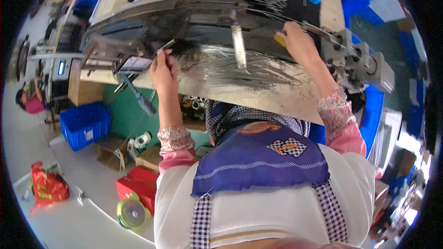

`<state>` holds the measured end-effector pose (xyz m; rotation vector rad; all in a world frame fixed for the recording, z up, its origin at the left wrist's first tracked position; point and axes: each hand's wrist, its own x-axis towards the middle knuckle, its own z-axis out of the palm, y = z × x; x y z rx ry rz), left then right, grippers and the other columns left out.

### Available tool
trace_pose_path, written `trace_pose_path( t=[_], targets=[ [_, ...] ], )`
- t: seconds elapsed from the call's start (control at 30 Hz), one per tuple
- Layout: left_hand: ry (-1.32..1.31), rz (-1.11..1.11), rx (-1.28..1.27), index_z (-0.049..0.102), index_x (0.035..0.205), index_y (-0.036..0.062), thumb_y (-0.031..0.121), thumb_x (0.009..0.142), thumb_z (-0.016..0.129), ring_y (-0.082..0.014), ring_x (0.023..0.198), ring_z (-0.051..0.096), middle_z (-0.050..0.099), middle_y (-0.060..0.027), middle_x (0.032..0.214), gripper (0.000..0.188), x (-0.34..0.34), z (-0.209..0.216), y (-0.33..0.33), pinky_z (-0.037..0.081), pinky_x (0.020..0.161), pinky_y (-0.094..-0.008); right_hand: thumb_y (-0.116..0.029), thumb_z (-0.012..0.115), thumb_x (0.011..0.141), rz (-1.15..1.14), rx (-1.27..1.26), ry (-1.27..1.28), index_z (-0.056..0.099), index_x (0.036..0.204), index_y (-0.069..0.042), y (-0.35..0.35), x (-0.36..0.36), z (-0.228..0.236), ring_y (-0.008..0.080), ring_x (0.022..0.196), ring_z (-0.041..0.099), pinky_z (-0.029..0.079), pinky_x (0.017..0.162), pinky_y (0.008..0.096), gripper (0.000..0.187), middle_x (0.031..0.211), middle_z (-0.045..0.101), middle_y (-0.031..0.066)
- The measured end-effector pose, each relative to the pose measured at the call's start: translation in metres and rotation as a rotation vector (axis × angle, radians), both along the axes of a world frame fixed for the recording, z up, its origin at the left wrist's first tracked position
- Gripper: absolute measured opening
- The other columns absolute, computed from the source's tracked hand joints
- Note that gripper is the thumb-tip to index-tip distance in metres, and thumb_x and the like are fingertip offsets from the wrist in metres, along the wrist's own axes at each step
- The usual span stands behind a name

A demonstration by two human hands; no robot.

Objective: Assembling small brush components using a specialized industrial jig and adhesive.

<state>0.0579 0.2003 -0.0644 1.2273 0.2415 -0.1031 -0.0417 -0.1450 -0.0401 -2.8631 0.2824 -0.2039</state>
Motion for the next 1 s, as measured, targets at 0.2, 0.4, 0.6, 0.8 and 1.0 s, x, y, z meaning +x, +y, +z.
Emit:
trace_pose_path(
  t=[0.2,0.4,0.6,0.8,1.0],
  targets=[
    [-0.458,-0.076,-0.067,0.054,0.089,0.0040,0.020,0.096,0.052,-0.0046,0.045,0.031,0.039,0.0038,0.061,0.018,-0.060,0.060,-0.101,0.023,0.039,-0.0218,-0.022,0.058,0.089,0.218,0.199,-0.036,0.051,0.088,-0.001,-0.007,-0.073,0.030,0.0378,0.080,0.058,0.046,0.066,0.0445,0.022,0.086,0.055,0.0174],
    [0.173,-1.057,-0.312,0.055,0.084,0.0048,0.029,0.094,0.056,-0.0048,0.042,0.031,0.038,0.0064,0.058,0.026,-0.057,0.074,-0.209,0.021,0.040,-0.0217,-0.020,0.060,0.085,0.402,0.171,0.059,0.052,0.089,-0.002,0.001,-0.101,0.058,0.0359,0.081,0.059,0.047,0.066,0.0436,0.020,0.086,0.058,0.0171],
    [0.102,-0.657,-0.250,0.055,0.083,0.0050,0.027,0.096,0.054,-0.0055,0.044,0.031,0.037,0.0056,0.058,0.025,-0.056,0.059,-0.207,0.023,0.041,-0.0229,-0.008,0.056,0.084,0.300,0.281,-0.119,0.056,0.097,-0.006,-0.021,-0.109,0.094,0.0369,0.077,0.062,0.050,0.064,0.0451,0.014,0.094,0.062,0.0177],
    [-0.054,-0.493,-0.154,0.055,0.085,0.0059,0.026,0.097,0.052,-0.0060,0.045,0.031,0.036,0.0046,0.058,0.024,-0.052,0.063,-0.200,0.023,0.042,-0.0227,-0.002,0.055,0.075,0.393,0.064,-0.546,0.062,0.098,-0.007,-0.021,0.021,0.099,0.0394,0.085,0.061,0.050,0.073,0.0449,0.025,0.092,0.064,0.0169],
    [0.036,-0.485,-0.151,0.055,0.085,0.0060,0.028,0.097,0.051,-0.0066,0.044,0.031,0.036,0.0046,0.055,0.025,-0.059,0.068,-0.203,0.024,0.042,-0.0230,-0.007,0.055,0.085,0.482,0.440,0.083,0.064,0.102,0.001,-0.015,0.043,0.095,0.0178,0.065,0.062,0.050,0.061,0.0306,0.022,0.074,0.064,0.0087]
  ],
)
